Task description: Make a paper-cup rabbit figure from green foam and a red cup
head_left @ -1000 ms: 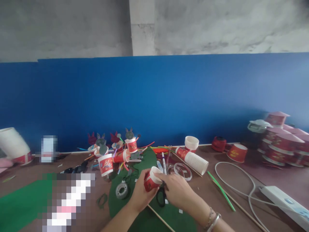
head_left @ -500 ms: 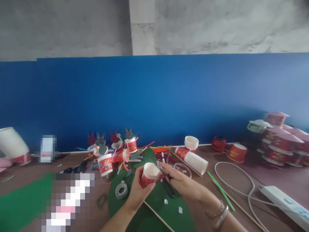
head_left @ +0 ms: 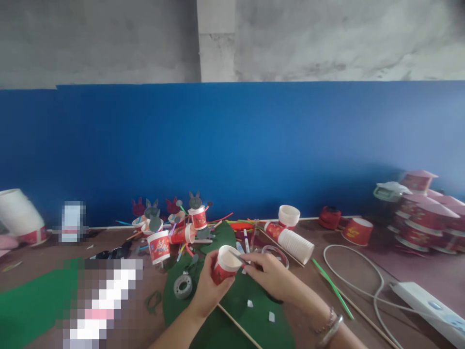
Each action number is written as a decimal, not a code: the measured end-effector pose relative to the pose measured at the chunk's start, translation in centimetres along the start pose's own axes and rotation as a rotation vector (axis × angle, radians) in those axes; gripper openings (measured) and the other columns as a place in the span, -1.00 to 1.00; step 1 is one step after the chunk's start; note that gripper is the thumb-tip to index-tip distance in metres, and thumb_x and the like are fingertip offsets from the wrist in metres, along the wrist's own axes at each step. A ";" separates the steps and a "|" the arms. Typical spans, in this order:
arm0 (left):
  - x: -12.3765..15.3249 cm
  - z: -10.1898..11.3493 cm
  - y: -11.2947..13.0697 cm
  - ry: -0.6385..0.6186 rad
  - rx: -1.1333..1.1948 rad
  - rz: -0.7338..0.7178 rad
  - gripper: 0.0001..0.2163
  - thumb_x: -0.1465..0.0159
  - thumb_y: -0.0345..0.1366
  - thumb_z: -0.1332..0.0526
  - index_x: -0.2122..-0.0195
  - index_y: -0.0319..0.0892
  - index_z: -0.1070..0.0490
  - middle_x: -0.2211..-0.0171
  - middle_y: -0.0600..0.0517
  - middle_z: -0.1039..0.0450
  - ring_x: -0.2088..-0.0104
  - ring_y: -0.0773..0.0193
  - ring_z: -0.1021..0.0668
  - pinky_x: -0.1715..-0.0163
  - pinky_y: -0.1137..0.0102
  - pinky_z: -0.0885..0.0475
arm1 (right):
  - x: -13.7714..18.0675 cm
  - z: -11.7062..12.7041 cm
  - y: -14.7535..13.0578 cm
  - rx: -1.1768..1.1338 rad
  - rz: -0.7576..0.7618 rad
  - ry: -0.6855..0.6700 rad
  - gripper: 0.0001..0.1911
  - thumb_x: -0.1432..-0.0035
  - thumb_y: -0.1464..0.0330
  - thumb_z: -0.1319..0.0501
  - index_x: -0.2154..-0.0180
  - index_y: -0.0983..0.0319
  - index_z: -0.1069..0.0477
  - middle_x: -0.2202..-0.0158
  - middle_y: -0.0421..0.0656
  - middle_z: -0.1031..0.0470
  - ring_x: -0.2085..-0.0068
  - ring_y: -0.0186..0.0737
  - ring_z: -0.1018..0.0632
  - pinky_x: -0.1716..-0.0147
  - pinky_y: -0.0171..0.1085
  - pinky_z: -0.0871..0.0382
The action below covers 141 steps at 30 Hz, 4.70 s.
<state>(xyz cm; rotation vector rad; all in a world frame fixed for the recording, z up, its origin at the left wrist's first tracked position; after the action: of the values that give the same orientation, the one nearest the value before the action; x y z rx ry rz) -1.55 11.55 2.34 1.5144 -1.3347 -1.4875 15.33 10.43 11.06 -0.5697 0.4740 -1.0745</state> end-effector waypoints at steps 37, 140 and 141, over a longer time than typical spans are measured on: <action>0.4 -0.2 -0.6 -0.061 -0.330 0.010 -0.50 -0.05 -0.37 -0.27 -0.04 -0.19 -0.22 0.04 -0.14 -0.38 0.07 0.06 -0.47 0.06 0.20 -0.37 | -0.6 -2.4 0.3 0.094 -0.071 0.049 -0.63 -0.20 0.38 0.04 0.13 0.20 -0.50 0.28 -0.10 -0.59 0.28 -0.15 -0.54 0.32 -0.32 -0.28; 0.5 -0.1 1.5 0.152 -0.221 0.034 -0.63 -0.06 -0.22 -0.25 0.11 -0.17 -0.25 0.26 0.00 -0.44 0.26 0.21 -0.49 0.23 0.37 -0.37 | 1.0 -2.8 -0.5 -0.532 -0.317 -0.338 -0.82 -0.03 0.44 0.02 0.31 0.25 -0.30 0.65 -0.34 -0.33 0.77 -0.51 -0.26 0.83 -0.53 -0.05; 0.5 -0.1 1.5 0.151 -0.229 0.025 -0.63 -0.07 -0.23 -0.24 0.11 -0.17 -0.25 0.26 0.00 -0.43 0.25 0.21 -0.48 0.23 0.37 -0.37 | 1.0 -2.9 -0.5 -0.526 -0.317 -0.330 -0.82 -0.03 0.44 0.02 0.31 0.25 -0.31 0.65 -0.34 -0.33 0.76 -0.51 -0.26 0.83 -0.53 -0.05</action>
<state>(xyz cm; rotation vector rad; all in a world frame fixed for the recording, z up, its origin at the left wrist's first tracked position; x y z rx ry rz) -1.84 10.65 3.62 1.4264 -1.0545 -1.4268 13.64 8.76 9.09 -1.2998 0.3801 -1.1270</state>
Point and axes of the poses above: each hand's wrist, its own x-axis away from the middle knuckle, its own z-axis out of the back of the hand, y = z × x, the point moved 2 cm from there along -x, towards the middle knuckle
